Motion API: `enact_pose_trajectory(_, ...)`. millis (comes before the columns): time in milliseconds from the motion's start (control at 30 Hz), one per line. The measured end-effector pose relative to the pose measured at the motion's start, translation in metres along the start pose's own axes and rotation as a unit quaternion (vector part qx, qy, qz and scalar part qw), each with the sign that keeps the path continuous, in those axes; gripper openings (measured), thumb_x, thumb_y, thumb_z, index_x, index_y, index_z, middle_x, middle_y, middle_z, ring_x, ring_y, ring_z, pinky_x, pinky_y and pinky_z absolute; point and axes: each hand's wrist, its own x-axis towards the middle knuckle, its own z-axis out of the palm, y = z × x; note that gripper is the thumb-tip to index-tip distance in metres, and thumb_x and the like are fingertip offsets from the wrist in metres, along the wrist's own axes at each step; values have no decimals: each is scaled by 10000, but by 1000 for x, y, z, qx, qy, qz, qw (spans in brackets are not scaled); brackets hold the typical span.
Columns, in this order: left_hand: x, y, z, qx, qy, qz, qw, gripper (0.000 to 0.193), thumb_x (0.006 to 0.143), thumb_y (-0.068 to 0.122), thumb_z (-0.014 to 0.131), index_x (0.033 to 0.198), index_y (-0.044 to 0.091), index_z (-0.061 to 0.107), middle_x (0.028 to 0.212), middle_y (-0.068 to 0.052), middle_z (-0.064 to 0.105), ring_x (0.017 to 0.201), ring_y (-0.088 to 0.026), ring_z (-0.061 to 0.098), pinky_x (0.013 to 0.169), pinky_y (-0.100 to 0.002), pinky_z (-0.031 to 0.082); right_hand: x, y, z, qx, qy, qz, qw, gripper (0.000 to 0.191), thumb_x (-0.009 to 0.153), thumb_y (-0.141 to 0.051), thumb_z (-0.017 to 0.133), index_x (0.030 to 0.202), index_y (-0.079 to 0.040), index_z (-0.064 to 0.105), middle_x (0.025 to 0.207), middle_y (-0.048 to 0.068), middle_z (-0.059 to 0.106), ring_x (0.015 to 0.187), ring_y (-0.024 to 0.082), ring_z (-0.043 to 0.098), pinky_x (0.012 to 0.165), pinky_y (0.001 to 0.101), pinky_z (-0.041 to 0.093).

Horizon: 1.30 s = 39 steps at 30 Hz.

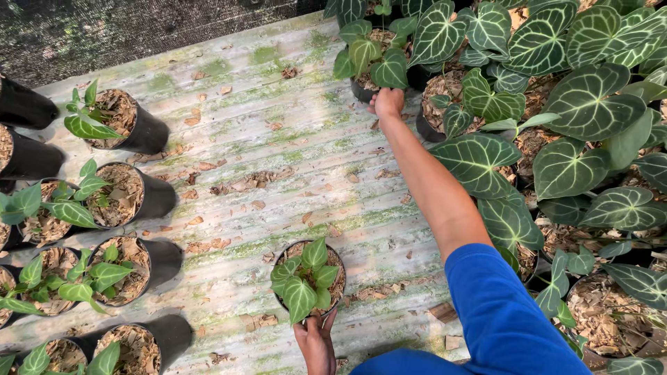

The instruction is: The person picks up potted plants from a table and places them into a nursery bed, then returns to the table to pick up more plants and arrange them in rows. The person handles the plants by hand and places them in a structured layout.

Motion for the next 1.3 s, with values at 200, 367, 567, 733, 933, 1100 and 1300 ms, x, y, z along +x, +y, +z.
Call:
enact_pose_trajectory(200, -5, 6, 9, -1, -12, -3, 1000, 437, 894, -47, 477, 1326, 17, 457, 980, -81, 538, 784, -138, 571, 980, -594, 583, -3, 10, -8, -27, -10, -17, 999, 269, 950, -121, 460, 903, 81, 630, 770, 115, 678, 586, 185, 684, 488, 347, 622)
enact_pose_trajectory(367, -15, 26, 29, 23, 21, -37, 999, 405, 911, -20, 475, 1313, 22, 445, 1131, -103, 588, 957, -188, 659, 1000, -559, 565, -10, 10, -10, -19, -6, -20, 1000, 245, 936, -93, 462, 862, 79, 620, 760, 124, 681, 580, 189, 679, 474, 348, 610)
enact_pose_trajectory(567, -15, 28, 30, 2, -9, -20, 1000, 369, 958, -26, 494, 1317, -48, 409, 1167, -156, 560, 1022, -244, 638, 1004, -574, 530, -17, -5, -11, -71, 38, -32, 996, 260, 942, -118, 490, 883, 78, 649, 791, 131, 717, 604, 191, 709, 472, 339, 616)
enact_pose_trajectory(733, -14, 29, 32, 15, -1, -30, 999, 392, 914, -21, 444, 1303, 16, 432, 1134, -95, 596, 996, -218, 665, 1010, -558, 550, -31, -18, -14, -55, 34, -32, 997, 275, 953, -171, 507, 955, 63, 652, 833, 125, 730, 619, 186, 718, 477, 344, 625)
enact_pose_trajectory(933, -9, 28, 30, 7, -64, 7, 998, 330, 951, -10, 462, 1280, -8, 441, 1015, -98, 562, 886, -225, 644, 1000, -579, 573, -56, -10, -17, 9, -9, -3, 1000, 426, 1000, -409, 565, 1021, 15, 601, 818, 102, 665, 614, 183, 668, 460, 342, 585)
enact_pose_trajectory(1100, 21, 31, 46, 29, -141, 30, 989, 249, 980, 13, 482, 1222, 5, 425, 961, -97, 526, 879, -231, 649, 1019, -555, 576, -138, 45, -56, -11, -154, 77, 985, 343, 969, -406, 601, 1061, -78, 639, 890, 33, 666, 799, 173, 643, 680, 336, 555)
enact_pose_trajectory(1300, 73, 43, 95, 85, -164, 26, 982, 192, 964, 28, 485, 1097, 20, 346, 1062, -181, 584, 909, -329, 704, 868, -479, 639, -273, 84, -135, -70, -284, 105, 950, 483, 996, -458, 564, 1273, -64, 586, 1102, 95, 628, 869, 172, 647, 744, 337, 588)
